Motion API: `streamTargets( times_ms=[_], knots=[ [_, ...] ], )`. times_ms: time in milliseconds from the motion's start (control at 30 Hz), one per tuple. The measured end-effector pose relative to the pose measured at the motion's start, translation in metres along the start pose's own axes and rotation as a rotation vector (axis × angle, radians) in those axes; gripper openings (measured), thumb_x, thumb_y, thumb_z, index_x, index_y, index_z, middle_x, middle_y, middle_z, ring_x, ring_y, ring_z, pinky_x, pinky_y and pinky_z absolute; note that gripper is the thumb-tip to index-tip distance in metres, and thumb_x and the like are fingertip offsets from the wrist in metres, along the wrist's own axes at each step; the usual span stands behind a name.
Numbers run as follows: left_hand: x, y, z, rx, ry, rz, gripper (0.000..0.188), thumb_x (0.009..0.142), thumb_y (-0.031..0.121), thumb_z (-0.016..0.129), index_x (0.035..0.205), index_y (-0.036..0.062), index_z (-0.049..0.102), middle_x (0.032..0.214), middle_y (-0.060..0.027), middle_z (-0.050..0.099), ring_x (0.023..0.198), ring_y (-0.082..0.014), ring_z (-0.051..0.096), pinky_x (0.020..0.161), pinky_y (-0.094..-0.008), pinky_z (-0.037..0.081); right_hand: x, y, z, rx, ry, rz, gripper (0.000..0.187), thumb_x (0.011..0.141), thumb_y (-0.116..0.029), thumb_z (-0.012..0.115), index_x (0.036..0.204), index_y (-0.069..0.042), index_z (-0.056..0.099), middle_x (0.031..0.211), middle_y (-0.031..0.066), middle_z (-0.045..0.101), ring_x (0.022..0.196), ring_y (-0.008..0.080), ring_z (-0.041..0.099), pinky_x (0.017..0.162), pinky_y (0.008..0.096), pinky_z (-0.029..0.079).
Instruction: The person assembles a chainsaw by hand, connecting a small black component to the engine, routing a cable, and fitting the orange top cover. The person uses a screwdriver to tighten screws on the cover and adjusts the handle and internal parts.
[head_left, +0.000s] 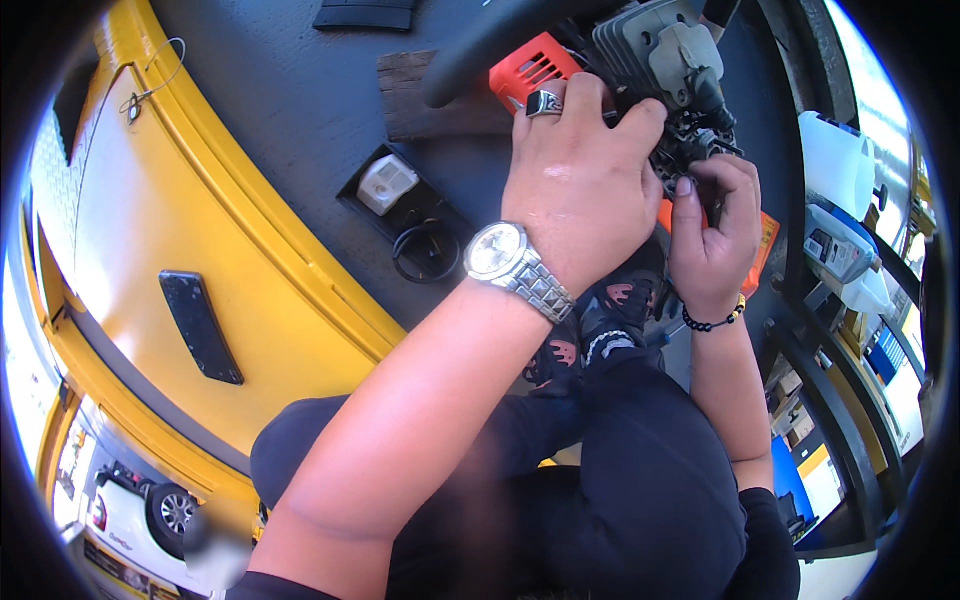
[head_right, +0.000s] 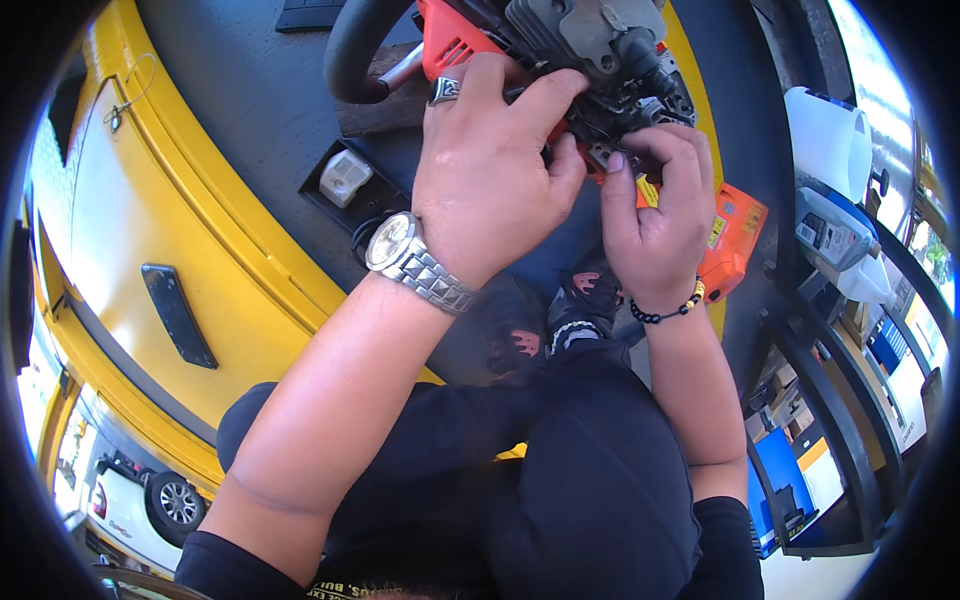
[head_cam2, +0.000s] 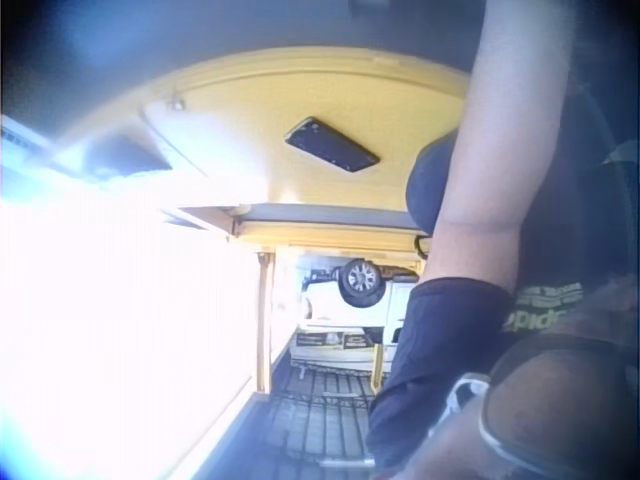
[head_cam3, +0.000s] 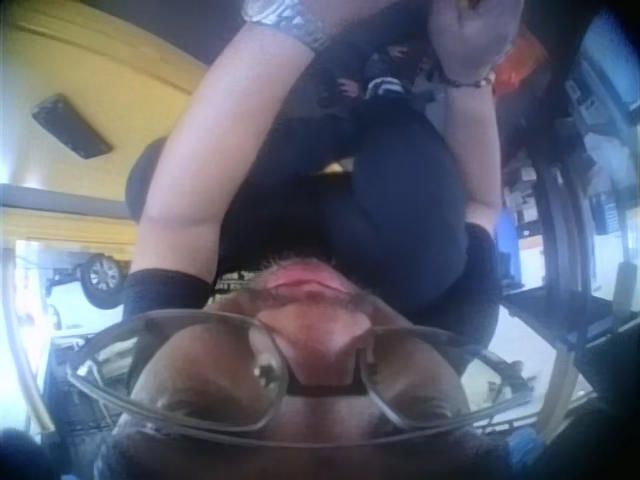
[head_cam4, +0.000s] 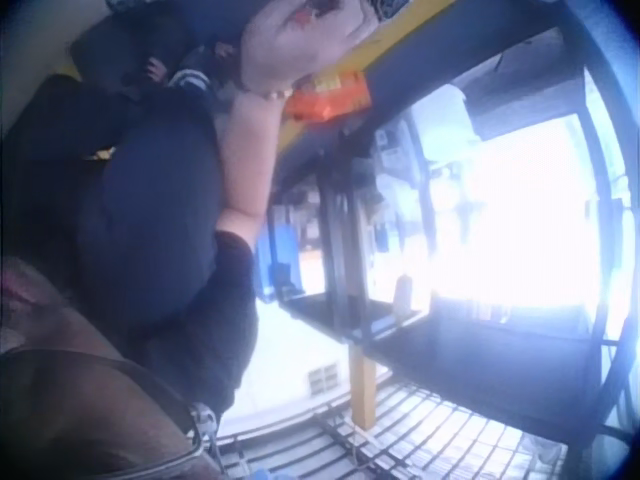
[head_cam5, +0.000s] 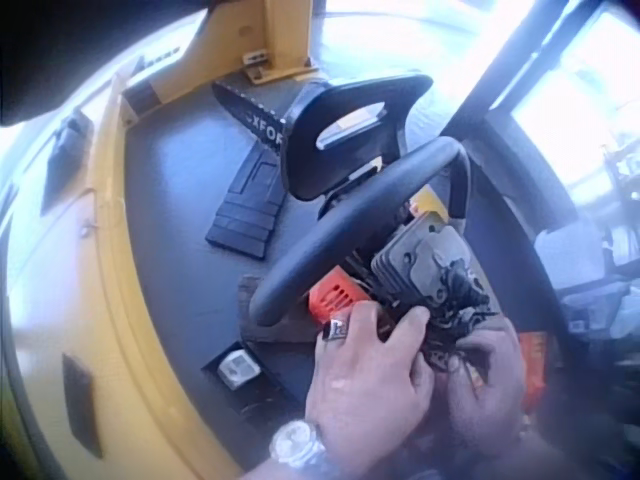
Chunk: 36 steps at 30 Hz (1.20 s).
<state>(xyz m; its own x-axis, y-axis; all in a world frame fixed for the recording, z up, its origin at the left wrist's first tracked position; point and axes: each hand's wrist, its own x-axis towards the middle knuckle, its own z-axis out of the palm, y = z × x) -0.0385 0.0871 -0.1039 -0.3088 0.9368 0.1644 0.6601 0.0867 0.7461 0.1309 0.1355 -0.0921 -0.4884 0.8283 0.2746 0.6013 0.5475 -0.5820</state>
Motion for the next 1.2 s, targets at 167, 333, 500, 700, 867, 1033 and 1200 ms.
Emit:
streamTargets(
  times_ms=[167, 333, 500, 700, 867, 1033, 1200],
  knots=[
    [0.005, -0.003, -0.005, 0.002, -0.086, 0.03, 0.039, 0.078, 0.015, 0.072, 0.116, 0.0136, 0.07, 0.105, -0.016, 0.062, 0.094, -0.0364, 0.064, 0.084, -0.0487, 0.05, 0.012, -0.007, -0.005, -0.035, -0.115, 0.095, 0.033, 0.087, -0.005, 0.073, 0.119, -0.003, 0.067, 0.095, 0.0116, 0.063, 0.078, 0.0273, 0.065, 0.069, 0.0369, 0.053],
    [0.011, -0.002, -0.006, -0.044, -0.15, -0.015, 0.032, 0.078, 0.015, 0.071, 0.11, 0.0131, 0.071, 0.101, -0.0176, 0.061, 0.092, -0.0387, 0.063, 0.083, -0.0512, 0.048, 0.012, -0.008, -0.003, -0.059, -0.122, 0.08, 0.035, 0.085, -0.01, 0.075, 0.12, -0.007, 0.068, 0.097, 0.0143, 0.065, 0.081, 0.0341, 0.066, 0.07, 0.0405, 0.054],
    [0.011, -0.002, -0.005, -0.039, -0.155, -0.008, 0.033, 0.079, 0.017, 0.071, 0.112, 0.0152, 0.071, 0.099, -0.0165, 0.062, 0.091, -0.0383, 0.063, 0.083, -0.0516, 0.048, 0.016, -0.006, -0.004, -0.06, -0.125, 0.062, 0.031, 0.085, -0.013, 0.077, 0.114, -0.008, 0.069, 0.094, 0.0111, 0.065, 0.078, 0.0323, 0.066, 0.068, 0.0408, 0.054],
    [0.013, 0.0, -0.008, 0.01, -0.216, 0.002, 0.037, 0.08, 0.015, 0.072, 0.118, 0.0137, 0.071, 0.098, -0.0137, 0.062, 0.092, -0.0355, 0.064, 0.083, -0.0457, 0.052, 0.015, 0.002, -0.003, -0.02, -0.12, 0.024, 0.029, 0.083, -0.013, 0.079, 0.111, -0.012, 0.071, 0.09, 0.0091, 0.064, 0.076, 0.0303, 0.066, 0.067, 0.0399, 0.054],
    [0.014, 0.001, -0.01, -0.029, -0.2, -0.035, 0.032, 0.079, 0.016, 0.075, 0.111, 0.0131, 0.073, 0.097, -0.0139, 0.062, 0.091, -0.0355, 0.064, 0.082, -0.0443, 0.053, 0.015, 0.005, -0.002, -0.037, -0.103, -0.039, 0.027, 0.083, -0.011, 0.079, 0.109, -0.011, 0.071, 0.09, 0.0082, 0.063, 0.075, 0.0289, 0.066, 0.066, 0.0383, 0.054],
    [0.015, 0.0, -0.011, -0.075, -0.205, -0.048, 0.03, 0.078, 0.018, 0.077, 0.107, 0.0119, 0.074, 0.097, -0.0139, 0.062, 0.09, -0.0345, 0.064, 0.081, -0.043, 0.053, 0.007, 0.008, 0.0, 0.092, -0.002, 0.033, 0.027, 0.083, -0.007, 0.079, 0.108, -0.007, 0.07, 0.087, 0.0094, 0.065, 0.073, 0.0274, 0.066, 0.065, 0.0364, 0.054],
    [0.016, -0.002, -0.012, -0.114, -0.247, -0.096, 0.026, 0.081, 0.021, 0.074, 0.106, 0.0138, 0.074, 0.097, -0.0133, 0.064, 0.093, -0.0354, 0.064, 0.087, -0.0477, 0.046, 0.014, -0.001, -0.005, 0.063, -0.053, 0.144, 0.026, 0.083, -0.009, 0.08, 0.107, -0.008, 0.07, 0.084, 0.0078, 0.066, 0.068, 0.0264, 0.066, 0.061, 0.0359, 0.054]
  ],
)
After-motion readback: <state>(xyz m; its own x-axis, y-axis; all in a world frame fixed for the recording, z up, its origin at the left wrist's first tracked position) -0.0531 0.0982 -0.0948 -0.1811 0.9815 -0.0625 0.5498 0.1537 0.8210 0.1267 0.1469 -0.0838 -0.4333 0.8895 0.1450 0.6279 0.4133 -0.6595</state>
